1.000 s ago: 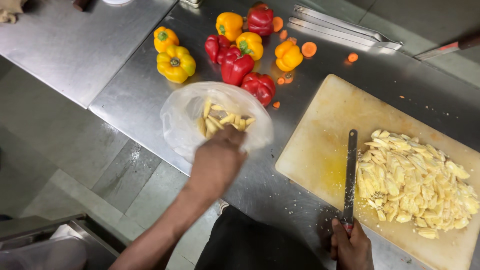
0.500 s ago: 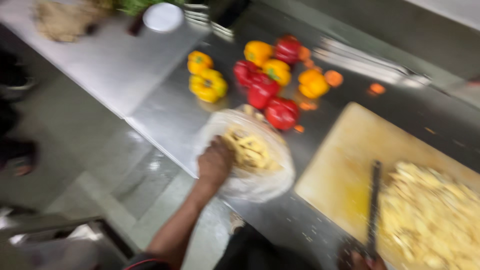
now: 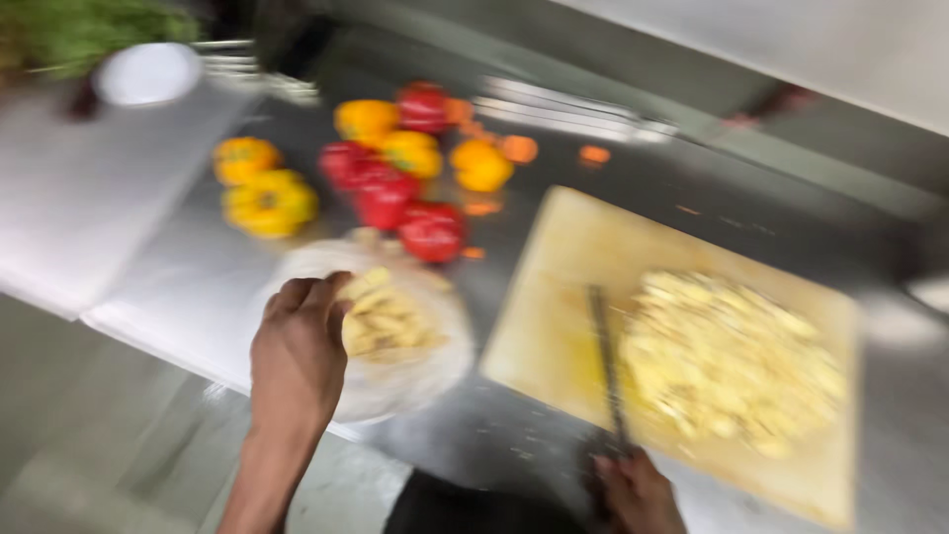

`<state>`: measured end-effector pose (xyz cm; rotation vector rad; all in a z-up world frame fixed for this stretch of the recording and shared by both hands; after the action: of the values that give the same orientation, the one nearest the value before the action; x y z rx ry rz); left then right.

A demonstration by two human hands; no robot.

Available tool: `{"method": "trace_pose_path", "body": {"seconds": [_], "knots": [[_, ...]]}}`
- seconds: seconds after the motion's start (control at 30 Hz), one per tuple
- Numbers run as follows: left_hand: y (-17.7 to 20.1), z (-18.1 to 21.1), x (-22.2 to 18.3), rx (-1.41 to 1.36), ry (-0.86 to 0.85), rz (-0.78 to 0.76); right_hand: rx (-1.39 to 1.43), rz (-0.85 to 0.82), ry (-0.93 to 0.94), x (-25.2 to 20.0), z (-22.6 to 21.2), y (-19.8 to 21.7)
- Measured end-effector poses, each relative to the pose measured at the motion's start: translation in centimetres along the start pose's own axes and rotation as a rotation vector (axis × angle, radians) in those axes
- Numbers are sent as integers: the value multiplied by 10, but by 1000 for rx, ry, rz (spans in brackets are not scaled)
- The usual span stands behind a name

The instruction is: The person chops baby corn into small pieces on a cutting board using a knife, occasionally taking more corn from a plastic bag.

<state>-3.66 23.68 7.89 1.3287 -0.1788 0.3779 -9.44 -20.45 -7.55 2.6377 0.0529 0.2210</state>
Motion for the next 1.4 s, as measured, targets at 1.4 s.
{"method": "trace_pose_path", "body": {"seconds": [1.4], "knots": [[-160, 254, 6, -651, -867, -539, -458, -340, -580, 0, -88, 29]]}}
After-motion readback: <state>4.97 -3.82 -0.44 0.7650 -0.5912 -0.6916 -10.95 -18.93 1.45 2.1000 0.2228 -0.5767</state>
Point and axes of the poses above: each hand's wrist, its own x-axis towards the middle knuckle, its own y-axis out of the back of the hand, z = x × y, the point moved 6 cm from there along x, towards the middle knuckle, and after that the axes turned 3 degrees about x, right-handed, at the moved point
